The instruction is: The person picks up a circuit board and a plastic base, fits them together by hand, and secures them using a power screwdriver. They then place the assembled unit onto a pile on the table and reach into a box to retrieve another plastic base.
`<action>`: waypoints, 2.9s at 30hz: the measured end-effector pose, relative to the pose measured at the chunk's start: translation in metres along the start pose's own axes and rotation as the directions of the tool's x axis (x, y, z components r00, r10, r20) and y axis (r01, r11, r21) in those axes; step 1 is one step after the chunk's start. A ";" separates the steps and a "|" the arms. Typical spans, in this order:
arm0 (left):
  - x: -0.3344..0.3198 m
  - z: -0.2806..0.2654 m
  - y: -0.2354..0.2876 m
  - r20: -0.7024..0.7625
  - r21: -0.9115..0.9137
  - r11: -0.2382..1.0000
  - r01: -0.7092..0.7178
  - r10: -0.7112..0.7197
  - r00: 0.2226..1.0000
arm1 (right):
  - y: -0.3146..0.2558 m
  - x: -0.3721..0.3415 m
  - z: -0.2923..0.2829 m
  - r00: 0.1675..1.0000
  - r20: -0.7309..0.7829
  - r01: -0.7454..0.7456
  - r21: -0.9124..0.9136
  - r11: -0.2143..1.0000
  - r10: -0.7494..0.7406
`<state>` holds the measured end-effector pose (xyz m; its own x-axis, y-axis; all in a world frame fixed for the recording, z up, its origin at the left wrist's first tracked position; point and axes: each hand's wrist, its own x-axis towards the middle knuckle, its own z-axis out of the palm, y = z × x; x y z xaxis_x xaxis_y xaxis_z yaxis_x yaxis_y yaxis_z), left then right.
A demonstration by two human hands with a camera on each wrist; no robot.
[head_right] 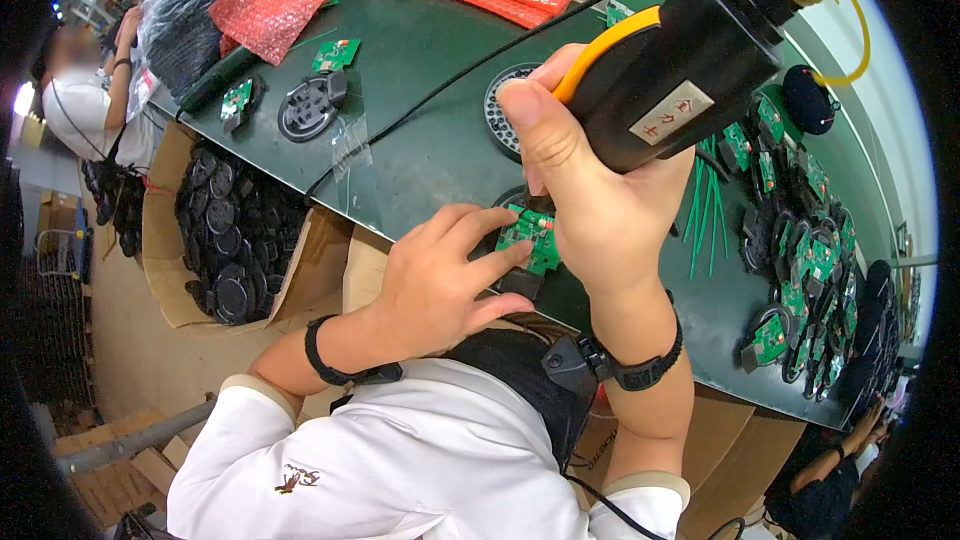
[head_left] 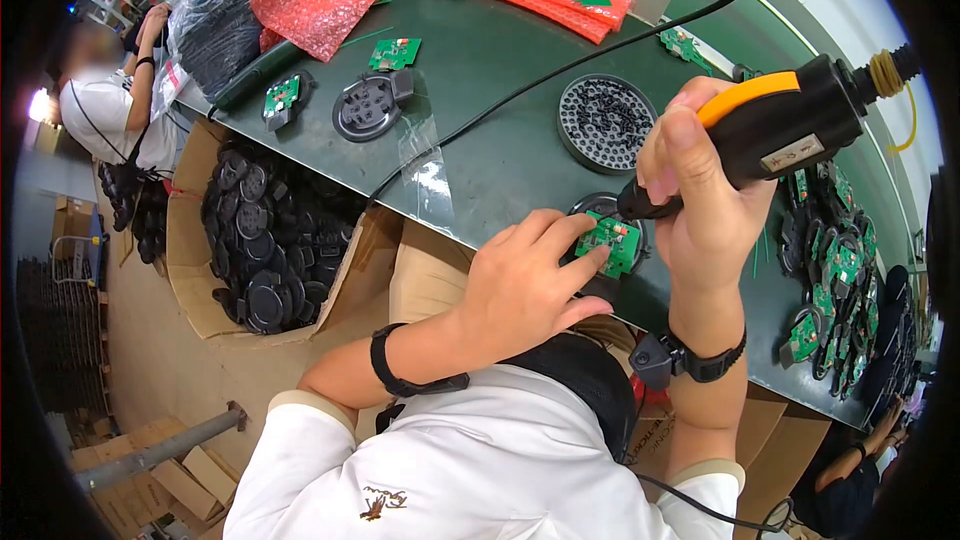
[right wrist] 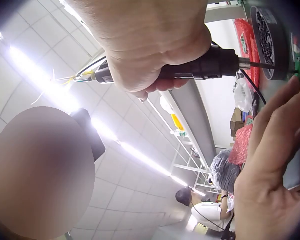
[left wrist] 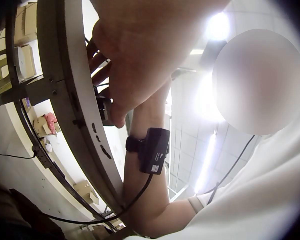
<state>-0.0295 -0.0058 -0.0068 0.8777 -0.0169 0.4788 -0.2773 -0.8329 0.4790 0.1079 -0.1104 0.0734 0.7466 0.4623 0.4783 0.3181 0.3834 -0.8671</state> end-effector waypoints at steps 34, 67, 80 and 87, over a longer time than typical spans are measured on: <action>0.002 0.002 -0.001 0.029 0.045 0.999 -0.004 0.003 1.000 | 0.011 -0.011 -0.006 0.992 0.034 0.125 -0.087 0.988 -0.122; 0.009 0.001 -0.023 -0.009 -0.255 0.965 -0.065 0.065 0.998 | -0.069 0.022 -0.112 0.955 -0.272 -0.137 -0.754 0.643 -0.116; 0.030 -0.013 0.000 -0.174 -0.357 0.934 0.012 -0.079 0.981 | 0.003 -0.093 -0.061 0.999 0.045 0.042 -0.708 0.705 -0.015; 0.028 -0.023 0.012 -0.269 -0.273 0.959 -0.071 -0.005 0.963 | -0.006 -0.093 -0.057 0.992 0.096 0.127 -0.691 0.712 -0.083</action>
<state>-0.0174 -0.0032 0.0290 0.7414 0.1371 0.6569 -0.4354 -0.6465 0.6265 0.0698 -0.2011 0.0266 0.6578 0.5035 0.5601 0.7248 -0.2209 -0.6526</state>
